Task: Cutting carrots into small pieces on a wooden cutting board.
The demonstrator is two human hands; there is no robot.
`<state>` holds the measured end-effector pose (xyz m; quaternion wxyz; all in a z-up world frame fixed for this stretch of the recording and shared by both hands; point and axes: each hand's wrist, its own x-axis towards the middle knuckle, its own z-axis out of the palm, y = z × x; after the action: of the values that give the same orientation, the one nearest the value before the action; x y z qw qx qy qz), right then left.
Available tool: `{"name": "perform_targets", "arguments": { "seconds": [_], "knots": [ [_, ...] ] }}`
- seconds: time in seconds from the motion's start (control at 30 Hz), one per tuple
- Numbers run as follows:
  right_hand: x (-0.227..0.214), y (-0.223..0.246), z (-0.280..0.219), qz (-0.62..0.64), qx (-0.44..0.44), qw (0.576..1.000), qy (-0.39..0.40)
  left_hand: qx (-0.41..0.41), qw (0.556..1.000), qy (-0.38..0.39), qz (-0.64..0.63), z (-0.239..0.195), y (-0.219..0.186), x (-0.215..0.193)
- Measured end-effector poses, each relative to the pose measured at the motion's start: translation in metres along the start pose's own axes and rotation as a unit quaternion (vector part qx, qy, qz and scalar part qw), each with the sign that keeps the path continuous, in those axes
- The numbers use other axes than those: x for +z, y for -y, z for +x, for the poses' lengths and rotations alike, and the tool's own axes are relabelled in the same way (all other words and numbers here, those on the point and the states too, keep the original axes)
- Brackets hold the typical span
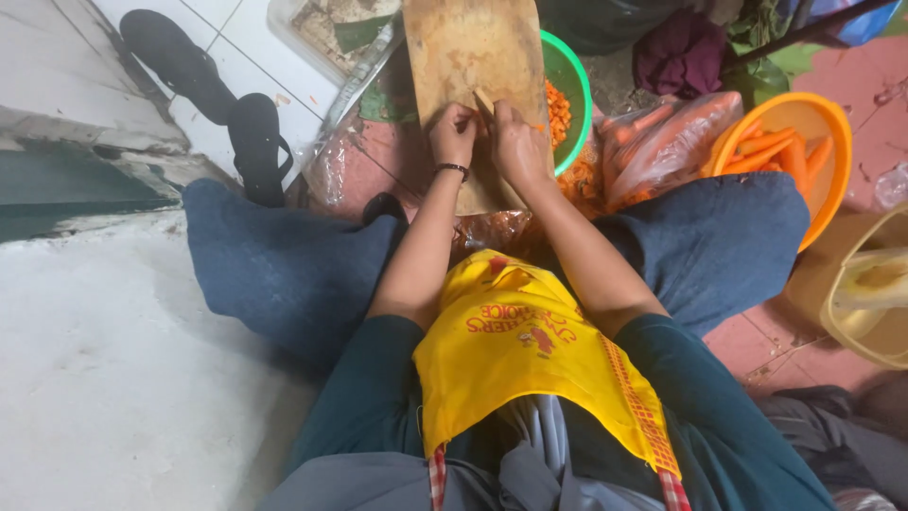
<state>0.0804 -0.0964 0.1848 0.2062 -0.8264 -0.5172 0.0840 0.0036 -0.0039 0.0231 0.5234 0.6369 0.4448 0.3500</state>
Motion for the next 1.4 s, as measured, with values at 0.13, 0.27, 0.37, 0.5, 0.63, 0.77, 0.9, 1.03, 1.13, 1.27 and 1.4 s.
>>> {"name": "perform_targets", "arguments": {
  "seconds": [0.13,0.27,0.37,0.5,0.63,0.77,0.9,1.03,1.13,1.27,1.4],
  "knots": [
    [0.014,0.001,0.001,-0.001,0.004,1.0,0.005,-0.02,1.0,-0.005,-0.005,-0.001,-0.009,-0.004],
    [0.02,0.0,0.008,-0.007,0.01,0.999,0.036,-0.025,0.999,-0.001,0.02,-0.001,-0.007,-0.004],
    [0.025,-0.006,0.018,-0.01,0.019,0.998,0.061,-0.025,1.0,-0.002,0.008,0.003,-0.001,-0.002],
    [0.057,-0.025,0.02,-0.005,0.02,0.996,0.089,-0.032,0.999,0.002,-0.002,0.002,-0.003,-0.003],
    [0.079,-0.041,0.018,0.007,0.017,0.994,0.104,-0.012,1.0,-0.011,-0.006,0.001,-0.002,-0.003],
    [0.085,-0.071,0.023,0.088,-0.054,0.992,0.072,0.057,0.996,-0.014,0.072,-0.004,-0.025,-0.01],
    [0.038,-0.048,0.032,0.166,-0.037,0.982,0.087,0.04,0.999,-0.005,0.034,-0.014,-0.013,-0.01],
    [0.032,-0.05,0.034,0.144,0.02,0.984,0.106,-0.012,0.999,-0.019,-0.047,-0.01,-0.023,-0.022],
    [0.038,-0.048,0.024,0.134,-0.046,0.989,0.046,0.056,0.996,-0.025,0.059,-0.013,-0.002,-0.011],
    [0.036,-0.029,0.017,0.043,0.0,0.995,0.091,0.044,0.993,-0.031,0.109,-0.021,-0.001,-0.003],
    [0.033,-0.025,0.014,-0.032,-0.01,0.993,0.117,0.019,0.99,-0.052,0.133,-0.027,-0.006,0.003]
  ]
}}
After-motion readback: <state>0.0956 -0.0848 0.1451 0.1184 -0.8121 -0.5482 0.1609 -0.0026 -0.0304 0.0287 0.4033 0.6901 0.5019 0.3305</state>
